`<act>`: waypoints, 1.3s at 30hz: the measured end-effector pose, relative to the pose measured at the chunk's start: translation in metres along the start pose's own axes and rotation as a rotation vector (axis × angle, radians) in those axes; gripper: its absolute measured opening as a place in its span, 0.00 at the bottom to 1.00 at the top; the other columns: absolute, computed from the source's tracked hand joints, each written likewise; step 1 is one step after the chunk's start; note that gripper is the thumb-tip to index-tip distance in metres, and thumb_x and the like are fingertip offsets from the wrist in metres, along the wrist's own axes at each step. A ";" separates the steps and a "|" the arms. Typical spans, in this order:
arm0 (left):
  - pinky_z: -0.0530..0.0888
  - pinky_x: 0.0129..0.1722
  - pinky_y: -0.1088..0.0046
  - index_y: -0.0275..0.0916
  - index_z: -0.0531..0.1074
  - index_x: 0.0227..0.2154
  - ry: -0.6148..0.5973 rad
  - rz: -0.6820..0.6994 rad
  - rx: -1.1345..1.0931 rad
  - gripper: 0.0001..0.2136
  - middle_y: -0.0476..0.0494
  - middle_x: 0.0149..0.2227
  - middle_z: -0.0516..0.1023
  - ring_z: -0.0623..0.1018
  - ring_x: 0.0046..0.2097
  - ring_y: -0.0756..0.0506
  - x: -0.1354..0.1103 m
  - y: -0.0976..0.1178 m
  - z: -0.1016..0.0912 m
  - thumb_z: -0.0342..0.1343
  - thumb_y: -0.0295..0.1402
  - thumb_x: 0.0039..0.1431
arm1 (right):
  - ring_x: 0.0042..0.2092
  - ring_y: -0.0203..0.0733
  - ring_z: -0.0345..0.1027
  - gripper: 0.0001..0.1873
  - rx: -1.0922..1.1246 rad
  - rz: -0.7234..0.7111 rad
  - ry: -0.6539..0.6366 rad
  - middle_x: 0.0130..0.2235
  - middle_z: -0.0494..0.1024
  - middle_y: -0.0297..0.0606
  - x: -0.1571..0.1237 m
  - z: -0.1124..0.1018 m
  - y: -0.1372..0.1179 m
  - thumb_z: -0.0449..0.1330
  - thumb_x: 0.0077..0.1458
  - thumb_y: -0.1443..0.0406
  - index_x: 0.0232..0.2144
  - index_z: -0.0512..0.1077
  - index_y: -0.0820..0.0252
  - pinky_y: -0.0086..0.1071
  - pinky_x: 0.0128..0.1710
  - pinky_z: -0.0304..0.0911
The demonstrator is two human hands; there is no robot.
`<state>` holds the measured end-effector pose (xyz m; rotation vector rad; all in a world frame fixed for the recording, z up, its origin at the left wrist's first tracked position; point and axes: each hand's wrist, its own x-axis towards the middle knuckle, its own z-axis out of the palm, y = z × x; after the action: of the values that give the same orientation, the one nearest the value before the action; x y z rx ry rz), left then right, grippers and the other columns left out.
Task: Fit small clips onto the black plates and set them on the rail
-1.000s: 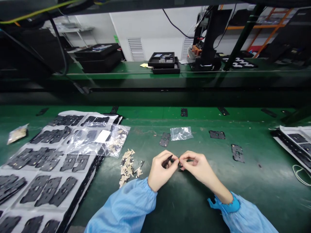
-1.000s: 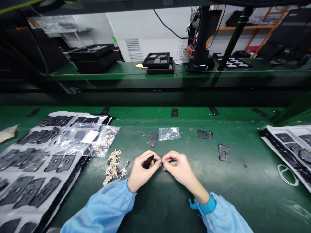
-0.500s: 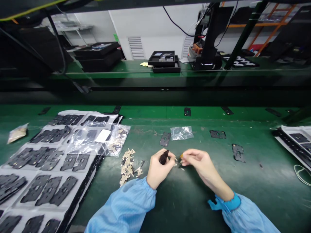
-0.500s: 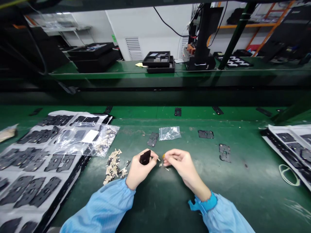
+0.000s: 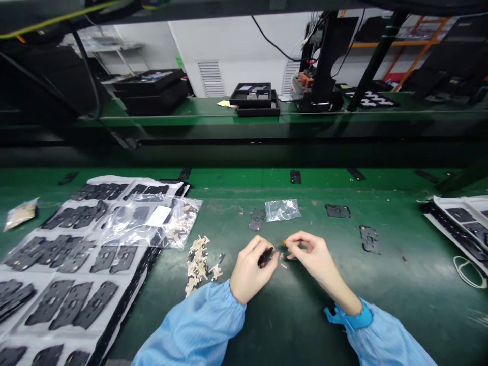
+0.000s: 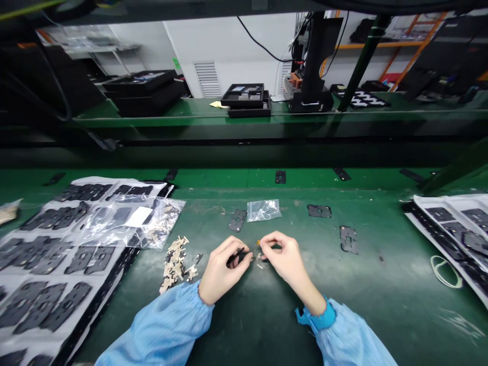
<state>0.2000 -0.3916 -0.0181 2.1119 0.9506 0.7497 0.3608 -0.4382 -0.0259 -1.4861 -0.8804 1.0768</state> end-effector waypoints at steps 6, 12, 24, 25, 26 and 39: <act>0.69 0.33 0.77 0.38 0.75 0.34 0.109 0.027 -0.118 0.07 0.45 0.31 0.72 0.72 0.31 0.50 -0.004 0.007 0.002 0.52 0.27 0.56 | 0.27 0.38 0.70 0.12 -0.017 -0.007 -0.065 0.27 0.72 0.36 -0.006 0.008 0.004 0.62 0.48 0.58 0.27 0.71 0.63 0.33 0.29 0.71; 0.70 0.34 0.75 0.38 0.76 0.38 0.106 0.060 -0.147 0.09 0.44 0.31 0.73 0.73 0.33 0.49 -0.007 0.002 0.008 0.52 0.27 0.56 | 0.28 0.38 0.69 0.13 0.052 0.009 -0.059 0.27 0.72 0.36 -0.009 0.012 -0.002 0.63 0.46 0.57 0.26 0.73 0.63 0.34 0.29 0.73; 0.69 0.29 0.76 0.38 0.76 0.36 0.095 -0.172 -0.390 0.09 0.44 0.32 0.72 0.72 0.30 0.50 0.002 0.000 0.004 0.52 0.32 0.57 | 0.32 0.38 0.68 0.14 0.111 -0.037 -0.047 0.37 0.71 0.39 -0.010 0.012 -0.006 0.63 0.48 0.56 0.33 0.77 0.59 0.32 0.26 0.74; 0.67 0.26 0.77 0.37 0.76 0.34 0.075 -0.228 -0.455 0.09 0.45 0.31 0.71 0.70 0.27 0.51 0.003 0.000 0.003 0.52 0.34 0.57 | 0.31 0.38 0.68 0.14 0.122 -0.029 -0.033 0.36 0.71 0.39 -0.009 0.010 -0.006 0.63 0.47 0.56 0.32 0.77 0.59 0.31 0.24 0.73; 0.66 0.24 0.78 0.36 0.76 0.33 0.052 -0.280 -0.520 0.09 0.46 0.30 0.71 0.68 0.24 0.53 0.004 0.000 0.003 0.53 0.35 0.56 | 0.31 0.37 0.67 0.13 0.138 -0.012 -0.028 0.35 0.71 0.38 -0.008 0.009 -0.007 0.64 0.46 0.56 0.31 0.77 0.59 0.29 0.23 0.72; 0.64 0.19 0.79 0.34 0.72 0.33 -0.003 -0.456 -0.812 0.10 0.51 0.21 0.67 0.65 0.18 0.56 0.006 0.002 0.005 0.55 0.36 0.52 | 0.28 0.35 0.63 0.12 0.192 -0.019 -0.044 0.30 0.67 0.35 -0.008 0.011 -0.004 0.65 0.46 0.58 0.26 0.72 0.61 0.27 0.20 0.67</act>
<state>0.2080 -0.3895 -0.0189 1.1427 0.8775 0.7245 0.3476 -0.4416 -0.0208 -1.2971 -0.7968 1.1506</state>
